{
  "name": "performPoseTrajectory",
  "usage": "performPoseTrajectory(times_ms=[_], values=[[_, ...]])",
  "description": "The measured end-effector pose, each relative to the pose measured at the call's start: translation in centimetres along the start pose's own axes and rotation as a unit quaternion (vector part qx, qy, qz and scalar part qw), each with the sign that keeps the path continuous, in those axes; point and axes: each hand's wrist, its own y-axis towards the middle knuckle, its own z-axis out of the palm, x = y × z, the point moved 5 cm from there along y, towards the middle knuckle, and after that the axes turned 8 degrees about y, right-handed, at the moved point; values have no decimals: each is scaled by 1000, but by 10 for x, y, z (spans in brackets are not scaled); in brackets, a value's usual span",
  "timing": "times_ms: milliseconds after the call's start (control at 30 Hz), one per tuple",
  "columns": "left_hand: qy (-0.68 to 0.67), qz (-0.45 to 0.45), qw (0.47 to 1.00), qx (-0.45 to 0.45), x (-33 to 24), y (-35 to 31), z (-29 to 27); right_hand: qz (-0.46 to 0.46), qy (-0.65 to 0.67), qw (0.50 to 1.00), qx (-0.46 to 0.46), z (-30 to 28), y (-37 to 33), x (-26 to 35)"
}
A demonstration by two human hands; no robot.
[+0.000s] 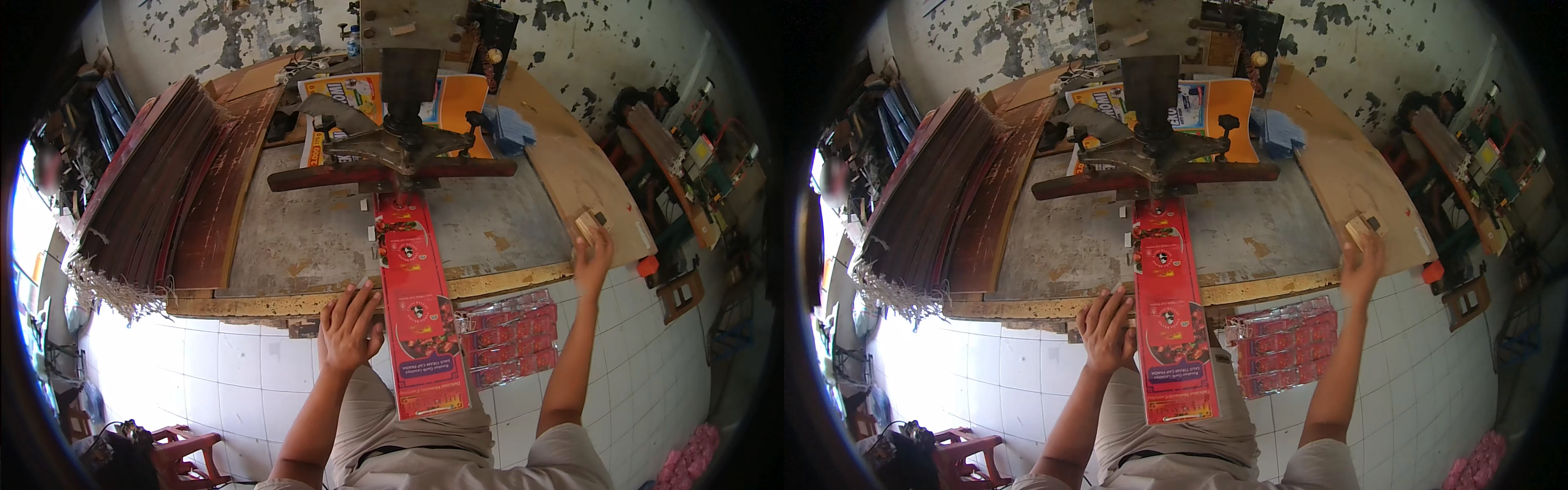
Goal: The person places a paper packet onto a stamping machine and presses a wooden block onto it. The person repeats this for multiple packets, handling them one at a time and moving them across the workspace.
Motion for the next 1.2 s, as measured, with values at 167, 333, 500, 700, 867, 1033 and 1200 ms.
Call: performPoseTrajectory(times_ms=[167,333,500,700,867,1033,1200], values=[[19,-9,1000,0,2,-8,2,-85,86,989,84,45,-71,150],[25,-9,1000,4,-1,-13,11,-61,117,991,-4,78,-132,160],[18,-22,1000,-4,7,-28,19,-6,148,988,-50,90,-138,175],[18,-8,1000,-9,5,-28,23,-31,145,989,-25,82,-141,166],[13,-4,1000,-2,6,-28,23,-46,134,990,-24,81,-144,162],[17,-5,1000,1,5,-29,28,-34,138,989,-37,82,-142,163],[30,-11,999,0,11,-33,20,-19,148,989,-21,84,-141,177]])
